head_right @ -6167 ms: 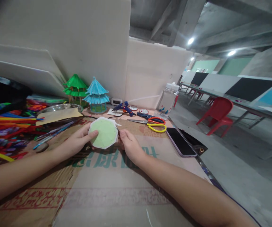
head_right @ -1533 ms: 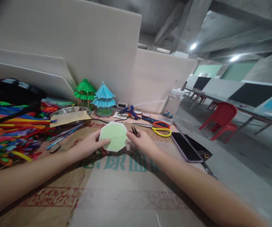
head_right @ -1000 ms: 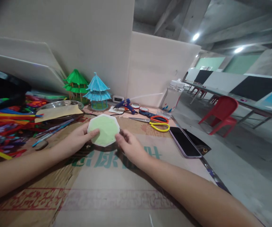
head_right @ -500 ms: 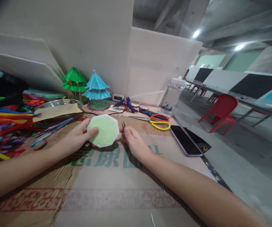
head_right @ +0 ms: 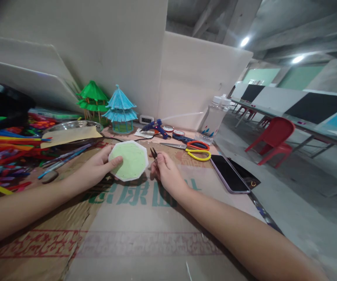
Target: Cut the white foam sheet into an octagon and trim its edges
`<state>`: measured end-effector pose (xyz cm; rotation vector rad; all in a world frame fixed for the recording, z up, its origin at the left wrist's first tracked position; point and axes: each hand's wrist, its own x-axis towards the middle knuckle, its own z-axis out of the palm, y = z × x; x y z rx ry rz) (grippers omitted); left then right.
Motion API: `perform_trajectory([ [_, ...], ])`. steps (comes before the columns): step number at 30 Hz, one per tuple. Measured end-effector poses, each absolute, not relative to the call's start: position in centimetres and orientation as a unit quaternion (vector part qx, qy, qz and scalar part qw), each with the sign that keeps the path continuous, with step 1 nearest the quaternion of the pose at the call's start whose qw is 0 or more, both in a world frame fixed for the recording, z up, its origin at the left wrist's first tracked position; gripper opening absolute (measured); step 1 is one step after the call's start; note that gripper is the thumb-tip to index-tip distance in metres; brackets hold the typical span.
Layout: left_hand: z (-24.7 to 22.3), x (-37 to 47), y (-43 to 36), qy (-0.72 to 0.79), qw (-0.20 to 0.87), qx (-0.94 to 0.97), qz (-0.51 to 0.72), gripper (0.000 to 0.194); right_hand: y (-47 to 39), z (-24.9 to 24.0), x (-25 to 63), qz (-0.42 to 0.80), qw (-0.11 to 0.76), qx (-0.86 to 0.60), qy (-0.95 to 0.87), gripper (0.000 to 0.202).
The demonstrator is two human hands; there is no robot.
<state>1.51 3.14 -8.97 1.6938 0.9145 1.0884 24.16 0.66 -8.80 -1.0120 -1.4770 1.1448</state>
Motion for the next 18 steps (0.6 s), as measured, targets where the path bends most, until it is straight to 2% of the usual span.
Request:
perform_trajectory([
  [5,-9.0,1.6,3.1,0.364,0.453,0.684,0.441,0.054,0.0,-8.0,24.1,0.494,0.451,-0.416,-0.616,0.049],
  [10,-9.1,1.5,3.0,0.368,0.450,0.686,0.439,0.051,-0.4,-7.7,24.0,0.453,0.428,-0.428,-0.655,0.059],
  [18,-9.4,1.6,3.0,0.359,0.455,0.696,0.425,0.051,-0.3,-8.5,23.9,0.458,0.435,-0.417,-0.653,0.056],
])
